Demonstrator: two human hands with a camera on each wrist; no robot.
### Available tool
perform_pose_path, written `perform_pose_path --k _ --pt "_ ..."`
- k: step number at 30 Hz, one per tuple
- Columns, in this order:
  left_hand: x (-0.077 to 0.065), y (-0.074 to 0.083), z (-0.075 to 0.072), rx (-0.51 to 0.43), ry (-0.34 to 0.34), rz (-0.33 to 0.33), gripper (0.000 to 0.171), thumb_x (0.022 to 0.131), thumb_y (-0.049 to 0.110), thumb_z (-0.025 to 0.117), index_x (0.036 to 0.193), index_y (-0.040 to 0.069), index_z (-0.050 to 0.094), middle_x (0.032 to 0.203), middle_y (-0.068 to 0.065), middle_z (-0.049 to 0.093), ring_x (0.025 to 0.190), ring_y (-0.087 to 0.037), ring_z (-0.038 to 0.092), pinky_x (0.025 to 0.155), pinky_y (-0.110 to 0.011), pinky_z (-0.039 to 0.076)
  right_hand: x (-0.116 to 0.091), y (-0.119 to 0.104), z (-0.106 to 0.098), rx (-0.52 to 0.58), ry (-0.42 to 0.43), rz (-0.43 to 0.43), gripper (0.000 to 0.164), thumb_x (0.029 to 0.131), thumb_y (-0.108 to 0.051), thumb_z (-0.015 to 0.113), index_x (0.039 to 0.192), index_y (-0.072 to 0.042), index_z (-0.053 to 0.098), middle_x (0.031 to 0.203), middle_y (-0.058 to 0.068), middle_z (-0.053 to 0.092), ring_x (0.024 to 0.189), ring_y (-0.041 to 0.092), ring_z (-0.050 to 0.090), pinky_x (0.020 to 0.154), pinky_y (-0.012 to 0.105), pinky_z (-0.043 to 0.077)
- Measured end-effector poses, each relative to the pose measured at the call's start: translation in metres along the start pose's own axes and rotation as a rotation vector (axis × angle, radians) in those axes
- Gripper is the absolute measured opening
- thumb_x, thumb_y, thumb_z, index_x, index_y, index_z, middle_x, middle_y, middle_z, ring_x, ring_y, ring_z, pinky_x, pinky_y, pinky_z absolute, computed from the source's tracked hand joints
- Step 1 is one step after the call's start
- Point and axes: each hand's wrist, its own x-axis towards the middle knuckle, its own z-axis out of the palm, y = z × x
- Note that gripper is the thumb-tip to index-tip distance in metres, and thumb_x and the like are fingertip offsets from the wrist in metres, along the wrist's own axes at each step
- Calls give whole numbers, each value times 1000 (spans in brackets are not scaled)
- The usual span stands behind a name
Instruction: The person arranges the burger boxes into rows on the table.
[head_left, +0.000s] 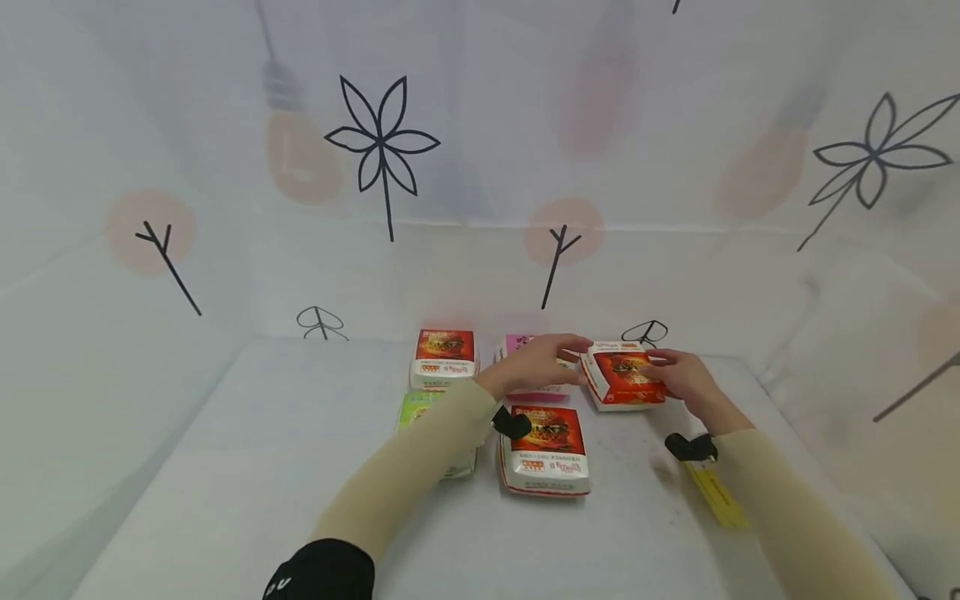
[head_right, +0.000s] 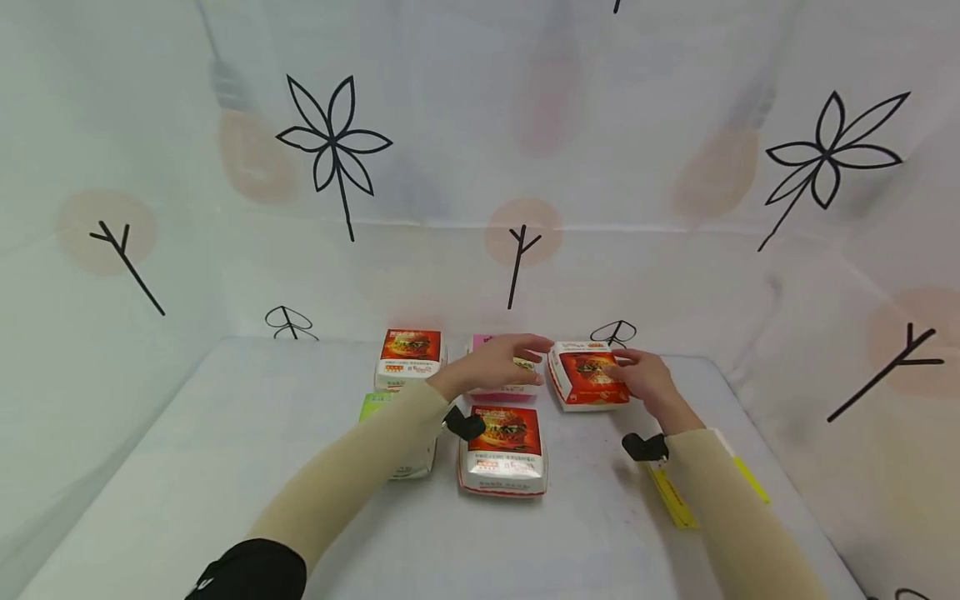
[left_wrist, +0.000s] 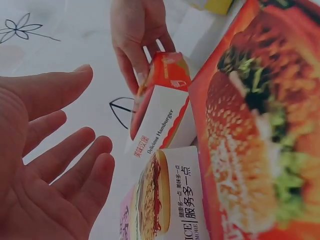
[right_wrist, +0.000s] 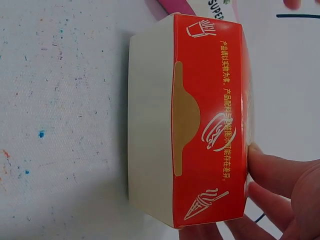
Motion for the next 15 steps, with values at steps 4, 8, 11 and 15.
perform_pose_path --k 4,8,11,15 --pt "19 2 2 17 16 -18 57 94 15 71 147 19 50 144 -1 54 127 -17 53 98 -30 48 0 -3 1 -9 -4 -17 69 101 -27 59 155 0 28 152 32 32 128 43 44 101 47 47" --pt "31 5 3 24 41 -36 53 94 14 70 144 17 53 140 -2 56 123 -15 56 97 -27 48 1 -1 2 -11 -6 -23 69 100 -27 60 155 1 27 152 32 32 129 44 43 102 48 46" --pt "37 7 5 20 45 -62 52 94 14 70 144 18 53 139 -2 57 123 -15 56 97 -28 49 1 0 2 -10 -4 -16 68 101 -26 59 155 0 27 152 33 31 129 44 42 103 48 45" --pt "46 7 10 19 27 -75 53 93 13 71 143 18 54 138 -3 58 122 -15 56 97 -29 49 0 1 0 -21 -6 -20 66 102 -25 57 154 1 28 152 33 31 129 44 43 103 48 45"
